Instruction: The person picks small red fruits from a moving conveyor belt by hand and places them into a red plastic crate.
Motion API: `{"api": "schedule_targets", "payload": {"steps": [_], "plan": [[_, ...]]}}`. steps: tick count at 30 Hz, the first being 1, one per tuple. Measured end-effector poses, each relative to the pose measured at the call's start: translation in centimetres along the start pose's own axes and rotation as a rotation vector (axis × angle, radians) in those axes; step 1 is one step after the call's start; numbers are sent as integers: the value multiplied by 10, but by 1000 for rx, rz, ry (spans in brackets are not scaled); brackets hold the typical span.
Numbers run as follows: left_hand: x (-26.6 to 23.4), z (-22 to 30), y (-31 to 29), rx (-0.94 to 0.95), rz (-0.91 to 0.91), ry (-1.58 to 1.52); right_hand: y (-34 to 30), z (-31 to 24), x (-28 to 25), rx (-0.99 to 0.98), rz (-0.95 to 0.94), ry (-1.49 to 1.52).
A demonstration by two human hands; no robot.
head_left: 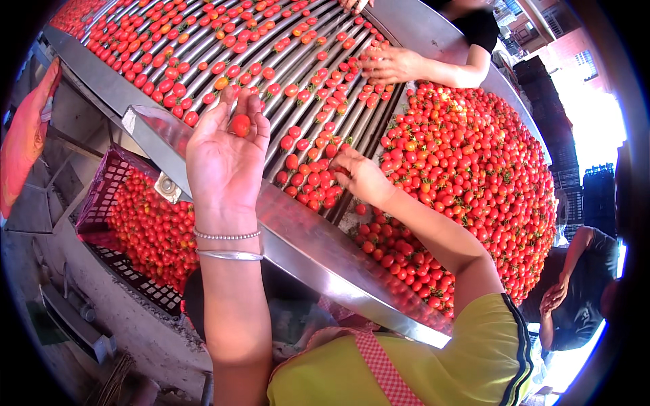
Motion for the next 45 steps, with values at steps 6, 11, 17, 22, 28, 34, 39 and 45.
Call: {"api": "schedule_targets", "payload": {"steps": [6, 11, 17, 22, 28, 34, 39, 45], "plan": [[0, 0, 2, -11, -28, -7, -21, -7, 45, -73, -192, -244], [-1, 0, 0, -15, -35, -6, -11, -5, 37, -129, -155, -249], [-3, -5, -3, -4, 75, 83, 31, -33, -44, 144, 152, 726], [0, -19, -9, -140, 80, 109, 56, -147, -94, -258, 196, 920], [4, -15, -4, -174, -33, -206, 80, -120, -95, -363, 389, 508], [10, -15, -4, -123, -41, -192, 49, 36, 4, -204, 217, -234], [8, -14, -4, -115, -48, -186, 32, 120, -8, 173, 304, -289], [4, -9, -4, -55, -7, -163, 26, -5, 23, -355, 98, -256]]}}
Point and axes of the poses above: each hand's wrist, its own y-axis towards the middle knuckle, its own x-axis out of the palm, z = x × y, the point moved 8 cm from there along y, towards the middle knuckle, and after that the axes turned 1 degree about z, right-handed, at the moved point
